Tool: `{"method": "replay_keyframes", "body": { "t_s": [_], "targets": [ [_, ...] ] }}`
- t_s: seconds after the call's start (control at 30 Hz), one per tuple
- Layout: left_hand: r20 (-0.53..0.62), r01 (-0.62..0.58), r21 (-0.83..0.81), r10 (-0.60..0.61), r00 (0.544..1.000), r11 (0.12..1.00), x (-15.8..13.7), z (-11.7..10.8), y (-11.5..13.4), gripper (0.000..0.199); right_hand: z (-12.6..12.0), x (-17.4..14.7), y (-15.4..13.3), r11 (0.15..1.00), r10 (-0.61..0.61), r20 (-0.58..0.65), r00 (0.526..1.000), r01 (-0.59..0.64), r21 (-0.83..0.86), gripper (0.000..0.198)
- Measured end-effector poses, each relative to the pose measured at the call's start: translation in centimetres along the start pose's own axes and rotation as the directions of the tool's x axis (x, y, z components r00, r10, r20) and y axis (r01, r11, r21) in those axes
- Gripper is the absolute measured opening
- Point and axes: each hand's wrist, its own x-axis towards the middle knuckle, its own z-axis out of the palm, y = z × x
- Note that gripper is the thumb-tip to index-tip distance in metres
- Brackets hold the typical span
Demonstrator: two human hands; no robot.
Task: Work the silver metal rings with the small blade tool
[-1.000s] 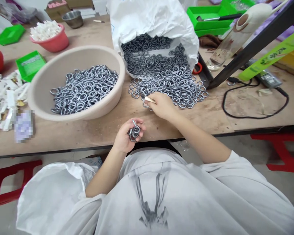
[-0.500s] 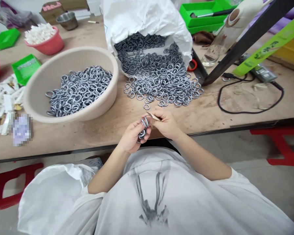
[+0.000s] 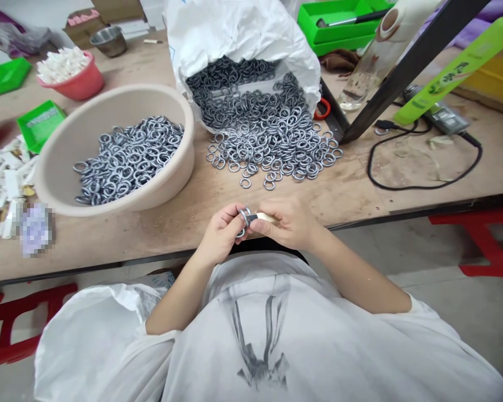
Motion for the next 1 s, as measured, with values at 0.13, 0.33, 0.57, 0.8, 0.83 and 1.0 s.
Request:
{"method": "replay_keyframes", "body": {
  "t_s": [0.13, 0.33, 0.57, 0.8, 0.83, 1.0],
  "targets": [
    [0.015, -0.044, 0.14, 0.043, 0.999, 0.989, -0.1, -0.5, 0.5, 0.025, -0.4, 0.0, -0.5, 0.999, -0.023, 0.017, 1.0, 0.023, -0.031, 0.052],
    [0.084, -0.107, 0.34, 0.083, 0.993, 0.934, -0.6, -1.2, 1.0, 0.019, -0.3, 0.4, 0.5, 1.0, 0.006, 0.079, 0.997, -0.007, 0.015, 0.053],
    [0.054, -0.294, 0.381, 0.296, 0.954, 0.877, -1.0, -1.9, 5.4, 0.015, 0.2, 1.3, 4.0, 0.962, 0.238, -0.139, 0.961, -0.213, 0.169, 0.063],
    [-0.195, -0.018, 0.96, 0.715, 0.672, 0.28, 3.2, -9.2, 15.8, 0.033, 1.3, 1.0, 5.3, 0.956, 0.284, -0.14, 0.948, -0.271, 0.11, 0.059],
    [-0.195, 0.11, 0.98, 0.683, 0.704, 0.167, 3.4, -9.8, 16.4, 0.043, 1.3, 1.1, 5.5, 0.952, 0.304, -0.144, 0.942, -0.295, 0.079, 0.058],
    [-0.198, 0.322, 0.937, 0.557, 0.807, -0.133, 3.4, -10.6, 15.5, 0.011, 0.9, 2.6, 5.1, 0.907, 0.387, -0.19, 0.902, -0.409, -0.098, 0.044]
  ]
}}
